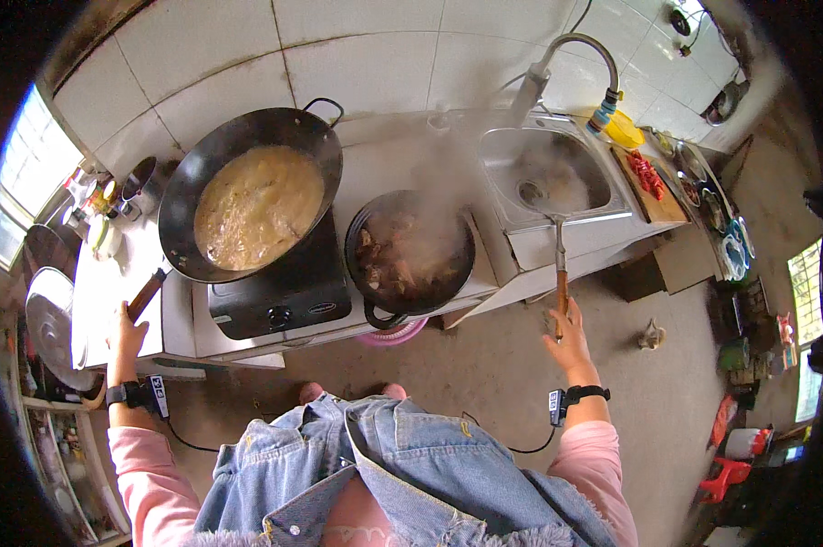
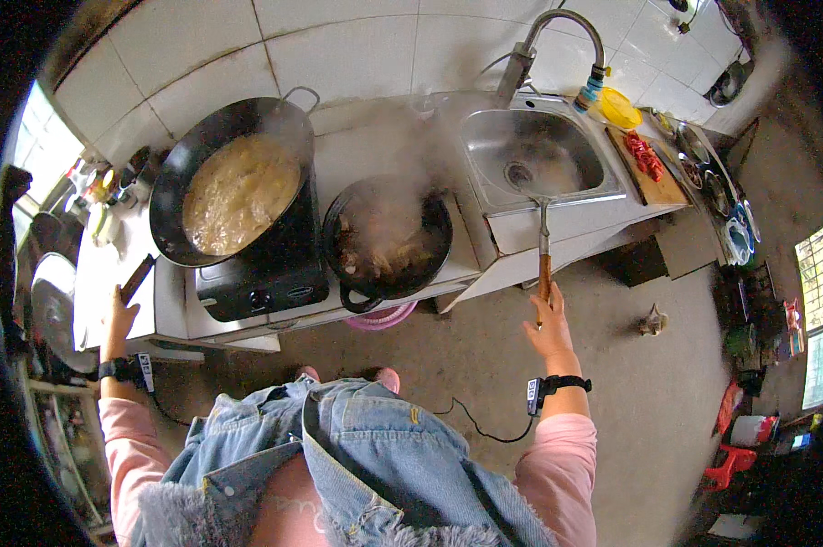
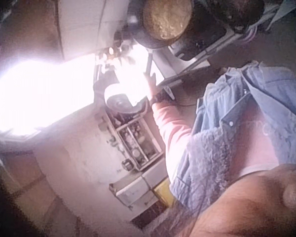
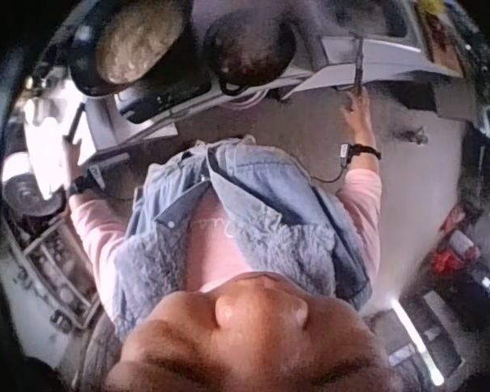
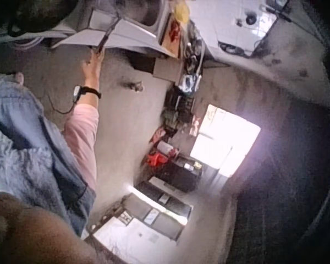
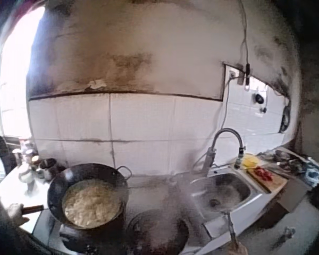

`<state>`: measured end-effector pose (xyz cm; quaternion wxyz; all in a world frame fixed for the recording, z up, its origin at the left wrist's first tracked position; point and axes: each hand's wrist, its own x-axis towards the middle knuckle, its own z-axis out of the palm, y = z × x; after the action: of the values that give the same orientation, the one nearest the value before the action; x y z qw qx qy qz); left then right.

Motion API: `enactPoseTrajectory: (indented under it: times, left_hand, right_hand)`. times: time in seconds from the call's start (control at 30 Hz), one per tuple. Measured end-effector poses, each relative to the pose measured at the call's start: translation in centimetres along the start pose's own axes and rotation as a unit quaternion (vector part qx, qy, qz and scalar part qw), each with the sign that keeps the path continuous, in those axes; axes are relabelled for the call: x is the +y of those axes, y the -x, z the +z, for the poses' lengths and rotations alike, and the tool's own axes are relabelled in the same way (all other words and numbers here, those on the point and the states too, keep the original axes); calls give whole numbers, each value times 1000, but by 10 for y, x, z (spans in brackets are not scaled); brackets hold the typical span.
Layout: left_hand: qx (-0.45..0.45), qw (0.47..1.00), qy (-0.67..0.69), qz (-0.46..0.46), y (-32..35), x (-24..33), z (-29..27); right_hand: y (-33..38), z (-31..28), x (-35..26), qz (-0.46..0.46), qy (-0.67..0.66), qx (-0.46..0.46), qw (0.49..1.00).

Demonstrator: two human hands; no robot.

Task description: The person stirs a simmering stew in a wok, transfers the contents into a pot, and then washes the wok and ladle at the sink. The person uses a ladle to stir and transfer the food, and a sponge to clean the cookware.

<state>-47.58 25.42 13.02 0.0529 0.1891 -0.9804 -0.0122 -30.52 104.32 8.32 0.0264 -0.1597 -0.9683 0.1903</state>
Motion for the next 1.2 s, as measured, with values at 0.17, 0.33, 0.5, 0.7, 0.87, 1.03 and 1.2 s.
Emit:
enactPoseTrajectory:
  times: [0.17,0.33,0.5,0.7,0.87,1.03,1.2]
  left_hand:
    - [-26,999,5,-21,-4,-6,5]
    - [-36,994,100,8,-13,-17,22]
    - [-34,982,181,37,-12,-17,20]
    - [-144,975,125,117,-12,12,-38]
    - [-292,917,143,232,-30,14,-73]
    - [-521,725,413,178,-43,-5,-66]
    - [-594,594,527,127,-50,-13,-51]
  right_hand:
    - [-2,6,13,-2,11,6,1000]
    - [-1,4,11,40,-1,-1,999]
    - [6,-4,-29,2,69,132,989]
    - [29,16,-160,-213,-70,85,971]
    - [44,92,-324,-357,-209,-79,907]
    - [52,167,-483,-393,-231,-219,863]
    - [65,203,-602,-48,-581,-338,739]
